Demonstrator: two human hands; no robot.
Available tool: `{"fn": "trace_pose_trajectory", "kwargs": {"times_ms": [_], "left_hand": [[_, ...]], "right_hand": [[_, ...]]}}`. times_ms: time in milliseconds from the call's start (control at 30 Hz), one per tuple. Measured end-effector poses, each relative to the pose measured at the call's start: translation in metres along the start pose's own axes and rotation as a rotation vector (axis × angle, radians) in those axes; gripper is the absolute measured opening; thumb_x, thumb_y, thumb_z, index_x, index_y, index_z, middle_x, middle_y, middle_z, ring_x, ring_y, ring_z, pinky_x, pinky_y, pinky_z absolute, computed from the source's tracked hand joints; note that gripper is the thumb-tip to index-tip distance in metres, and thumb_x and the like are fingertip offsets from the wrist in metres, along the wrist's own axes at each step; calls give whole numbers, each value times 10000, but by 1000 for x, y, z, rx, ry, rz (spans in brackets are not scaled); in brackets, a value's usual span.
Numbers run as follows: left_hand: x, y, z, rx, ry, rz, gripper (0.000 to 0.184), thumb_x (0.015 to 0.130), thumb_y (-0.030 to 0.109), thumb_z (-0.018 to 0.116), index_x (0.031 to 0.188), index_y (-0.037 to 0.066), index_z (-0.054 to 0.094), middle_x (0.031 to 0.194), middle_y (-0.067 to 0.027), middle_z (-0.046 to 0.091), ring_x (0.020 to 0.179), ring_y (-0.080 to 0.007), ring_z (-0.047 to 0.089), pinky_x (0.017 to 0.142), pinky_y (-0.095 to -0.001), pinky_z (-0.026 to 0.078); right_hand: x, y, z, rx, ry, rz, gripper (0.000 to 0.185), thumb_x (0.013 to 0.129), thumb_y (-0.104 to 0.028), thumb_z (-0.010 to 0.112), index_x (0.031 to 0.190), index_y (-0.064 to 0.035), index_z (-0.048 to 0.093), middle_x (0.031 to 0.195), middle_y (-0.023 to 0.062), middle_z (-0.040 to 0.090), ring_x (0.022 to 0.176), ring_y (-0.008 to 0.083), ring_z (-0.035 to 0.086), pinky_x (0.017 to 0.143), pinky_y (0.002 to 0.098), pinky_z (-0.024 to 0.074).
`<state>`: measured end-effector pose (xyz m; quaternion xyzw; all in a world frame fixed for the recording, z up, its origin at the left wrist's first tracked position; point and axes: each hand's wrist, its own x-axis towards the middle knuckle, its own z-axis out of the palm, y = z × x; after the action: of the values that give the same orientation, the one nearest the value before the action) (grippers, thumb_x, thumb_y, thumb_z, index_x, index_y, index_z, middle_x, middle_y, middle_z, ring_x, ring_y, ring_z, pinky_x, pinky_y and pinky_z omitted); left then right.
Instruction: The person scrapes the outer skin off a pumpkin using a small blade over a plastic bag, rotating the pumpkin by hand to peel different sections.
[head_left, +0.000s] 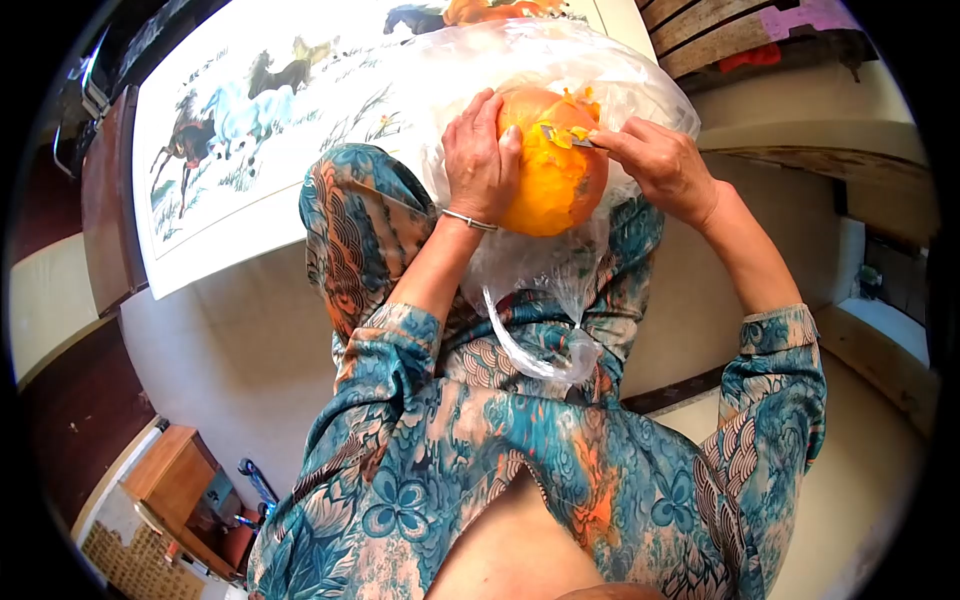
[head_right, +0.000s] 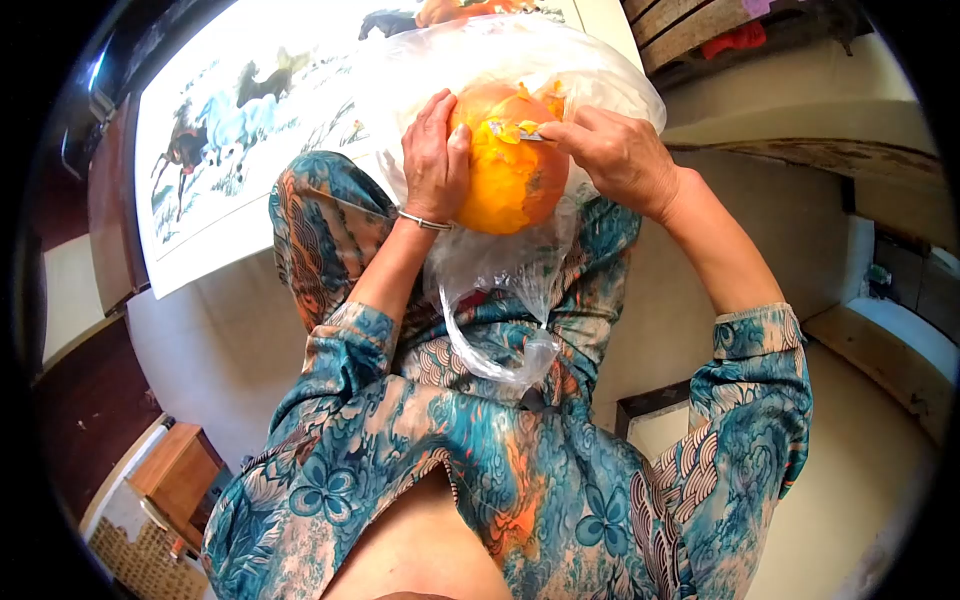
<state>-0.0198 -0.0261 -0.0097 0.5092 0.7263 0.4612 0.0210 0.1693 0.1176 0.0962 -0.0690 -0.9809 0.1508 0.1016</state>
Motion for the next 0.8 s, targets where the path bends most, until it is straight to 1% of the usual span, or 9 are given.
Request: {"fn": "trace_pose_trajectory", "kwargs": {"times_ms": [167,267,367,500,667,767,800], "left_hand": [[3,3,-5,-7,-39,-7,425,893,232,501,1247,-2,527,1278,-195,548,1159,-345,505,1036,-443,326],[1,-1,-1,-6,-21,-4,426,895,236,499,1245,-5,527,1273,-195,550,1161,-347,503,1035,-443,325],[1,-1,-1,13,-23,8,424,897,238,497,1242,-6,529,1265,-197,554,1163,-349,502,1034,-443,324],[3,0,-1,8,-27,15,420,897,234,498,1242,-4,529,1263,-196,557,1166,-343,504,1039,-442,318],[1,-1,0,15,-22,17,420,896,235,500,1243,-2,527,1261,-195,556,1168,-339,507,1042,-442,312],[1,-1,-1,13,-17,25,422,895,238,503,1241,-2,527,1260,-193,557,1173,-342,504,1043,-446,310],[1,-1,0,12,-16,21,422,895,240,503,1241,-1,528,1261,-192,557,1174,-341,504,1044,-448,309]], "right_hand": [[18,3,3,21,14,-21,270,853,-63,578,1109,-136,623,829,95,600,730,308,634,623,397,527],[26,8,9,64,20,-44,246,869,-79,578,1105,-132,621,842,101,607,729,314,633,620,405,525],[20,4,4,23,7,-60,342,826,-13,630,1155,-104,615,781,98,560,708,304,602,619,392,505],[14,6,2,9,-24,-46,324,843,-39,625,1158,-114,617,778,102,567,709,306,605,611,394,500],[43,16,15,-27,-26,-40,307,855,-64,616,1158,-112,618,789,109,575,718,307,612,612,392,500],[34,12,9,9,-10,-43,229,885,-117,582,1109,-139,624,818,115,610,707,325,634,600,402,523],[28,10,5,10,-14,-42,233,882,-112,584,1111,-136,621,820,113,608,708,323,634,601,401,523]]}}
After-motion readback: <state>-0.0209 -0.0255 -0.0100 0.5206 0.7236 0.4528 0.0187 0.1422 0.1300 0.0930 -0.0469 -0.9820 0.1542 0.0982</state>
